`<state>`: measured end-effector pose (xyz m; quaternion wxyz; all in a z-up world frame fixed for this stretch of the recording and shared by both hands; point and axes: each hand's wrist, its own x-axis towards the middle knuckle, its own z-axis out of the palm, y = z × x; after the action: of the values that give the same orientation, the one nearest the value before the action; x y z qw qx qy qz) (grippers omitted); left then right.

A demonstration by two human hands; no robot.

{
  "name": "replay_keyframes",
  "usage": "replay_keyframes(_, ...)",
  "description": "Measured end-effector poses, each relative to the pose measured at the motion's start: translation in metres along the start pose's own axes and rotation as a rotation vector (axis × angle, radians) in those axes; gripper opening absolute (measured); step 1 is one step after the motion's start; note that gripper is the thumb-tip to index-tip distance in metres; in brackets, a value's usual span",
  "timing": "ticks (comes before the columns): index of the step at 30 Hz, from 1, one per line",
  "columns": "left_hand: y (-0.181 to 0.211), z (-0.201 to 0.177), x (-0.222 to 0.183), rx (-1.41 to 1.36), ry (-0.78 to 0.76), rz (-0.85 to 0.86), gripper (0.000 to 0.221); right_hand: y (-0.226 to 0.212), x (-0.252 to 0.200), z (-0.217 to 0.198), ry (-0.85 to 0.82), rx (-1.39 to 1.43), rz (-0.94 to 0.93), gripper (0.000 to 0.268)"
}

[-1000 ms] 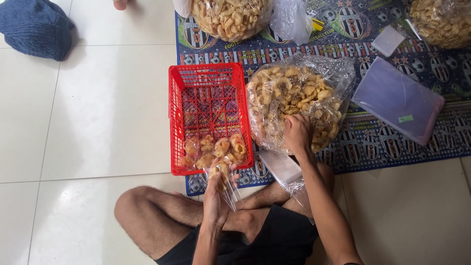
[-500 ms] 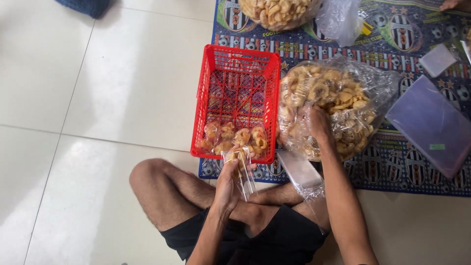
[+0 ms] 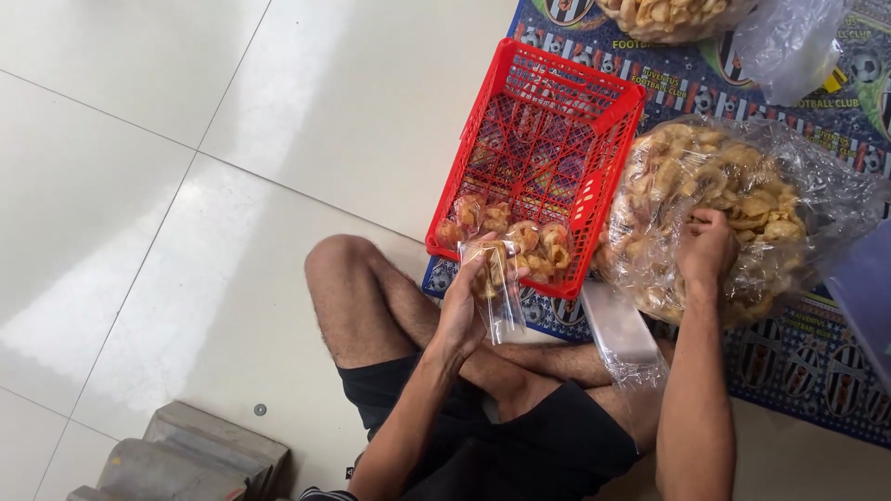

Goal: Manually packaging individual fried snacks into small clear plastic bags while sitting on the floor.

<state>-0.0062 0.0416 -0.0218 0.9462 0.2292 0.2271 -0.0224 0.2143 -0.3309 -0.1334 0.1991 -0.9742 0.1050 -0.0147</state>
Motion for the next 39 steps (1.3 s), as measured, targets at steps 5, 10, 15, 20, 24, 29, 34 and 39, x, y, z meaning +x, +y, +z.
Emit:
replay_keyframes(5, -0.003, -0.001, 0.000, -0.041, -0.040, -0.006, 0.059, -0.018, -0.004, 0.006, -0.159, -0.066, 0.096, 0.027)
replay_keyframes(10, -0.003, -0.002, -0.004, -0.047, -0.057, 0.005, 0.060, 0.016, 0.022, 0.040, -0.074, -0.008, 0.151, 0.023)
replay_keyframes(15, 0.000, 0.002, -0.007, -0.059, -0.058, -0.019, 0.061, -0.013, -0.003, 0.006, 0.115, -0.013, 0.152, 0.026)
replay_keyframes(20, 0.010, 0.018, -0.013, -0.090, -0.116, -0.025, 0.062, -0.052, -0.052, -0.069, 0.066, 0.131, 0.216, 0.019)
replay_keyframes(24, 0.004, 0.020, -0.011, -0.092, -0.090, -0.026, 0.064, -0.080, -0.122, -0.108, 0.199, 0.254, 0.012, 0.026)
replay_keyframes(29, 0.000, 0.023, -0.009, -0.056, -0.050, -0.002, 0.062, -0.149, -0.234, -0.135, 0.042, 0.427, -0.157, 0.026)
replay_keyframes(34, 0.001, 0.028, -0.009, -0.013, -0.032, 0.012, 0.070, -0.192, -0.300, -0.143, -0.152, 0.611, -0.117, 0.028)
replay_keyframes(39, -0.001, 0.026, -0.010, -0.027, 0.016, 0.018, 0.067, -0.205, -0.325, -0.146, -0.096, 0.523, -0.154, 0.027)
